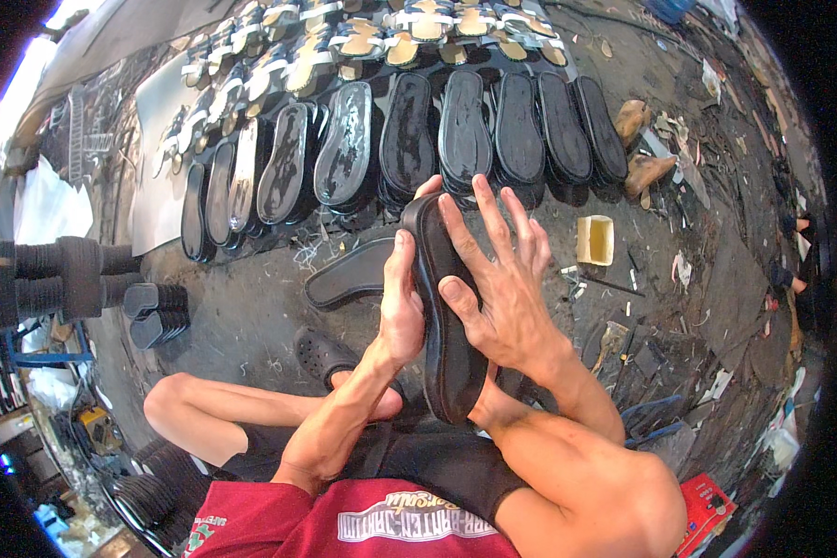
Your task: The person sits on the floor and repeatedly wipes the surface of black shoe insoles using a small yellow sponge. The person handles the insoles one at a time, rubbing the sponge across the top surface and then placing them back in a row.
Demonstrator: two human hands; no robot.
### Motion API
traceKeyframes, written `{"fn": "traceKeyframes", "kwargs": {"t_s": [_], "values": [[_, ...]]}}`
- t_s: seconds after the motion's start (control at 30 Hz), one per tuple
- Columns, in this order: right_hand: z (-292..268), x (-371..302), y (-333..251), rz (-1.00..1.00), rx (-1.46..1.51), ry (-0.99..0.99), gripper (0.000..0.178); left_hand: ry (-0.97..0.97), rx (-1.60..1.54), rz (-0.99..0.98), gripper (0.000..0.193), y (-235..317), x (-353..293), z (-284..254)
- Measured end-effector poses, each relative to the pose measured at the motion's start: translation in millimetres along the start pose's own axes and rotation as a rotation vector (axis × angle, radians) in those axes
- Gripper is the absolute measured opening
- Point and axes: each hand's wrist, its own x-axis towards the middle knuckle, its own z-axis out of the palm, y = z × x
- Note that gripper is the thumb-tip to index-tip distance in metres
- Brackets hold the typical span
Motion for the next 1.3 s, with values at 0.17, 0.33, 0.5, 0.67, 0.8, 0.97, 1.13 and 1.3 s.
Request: {"fn": "traceKeyframes", "kwargs": {"t_s": [0.17, 0.33, 0.5, 0.67, 0.8, 0.97, 1.13, 1.3], "values": [[5, 3, 11, -0.021, -0.023, -0.002, 0.069, -0.012, -0.026, -0.082, 0.063, 5, 5, -2], [1, 4, 16, -0.054, -0.090, -0.046, 0.065, 0.028, -0.049, -0.218, 0.061, 12, 7, -9], [-13, 7, 21, -0.098, -0.166, -0.103, 0.062, 0.074, -0.097, -0.391, 0.060, 18, 8, -22], [-27, 7, 31, -0.167, -0.203, -0.147, 0.060, -0.192, -0.608, -0.537, 0.052, 8, 19, -51], [-37, 10, 32, -0.200, -0.216, -0.220, 0.067, -0.126, -0.579, -0.580, 0.048, 5, 20, -59], [-40, 6, 31, -0.261, -0.262, -0.241, 0.066, -0.151, -0.673, -0.617, 0.047, 2, 21, -62], [-37, -6, 21, -0.321, -0.268, -0.240, 0.062, -0.135, -0.577, -0.551, 0.053, 1, 24, -52], [-35, -18, 7, -0.359, -0.245, -0.266, 0.060, -0.121, -0.514, -0.492, 0.059, 6, 27, -33]]}}
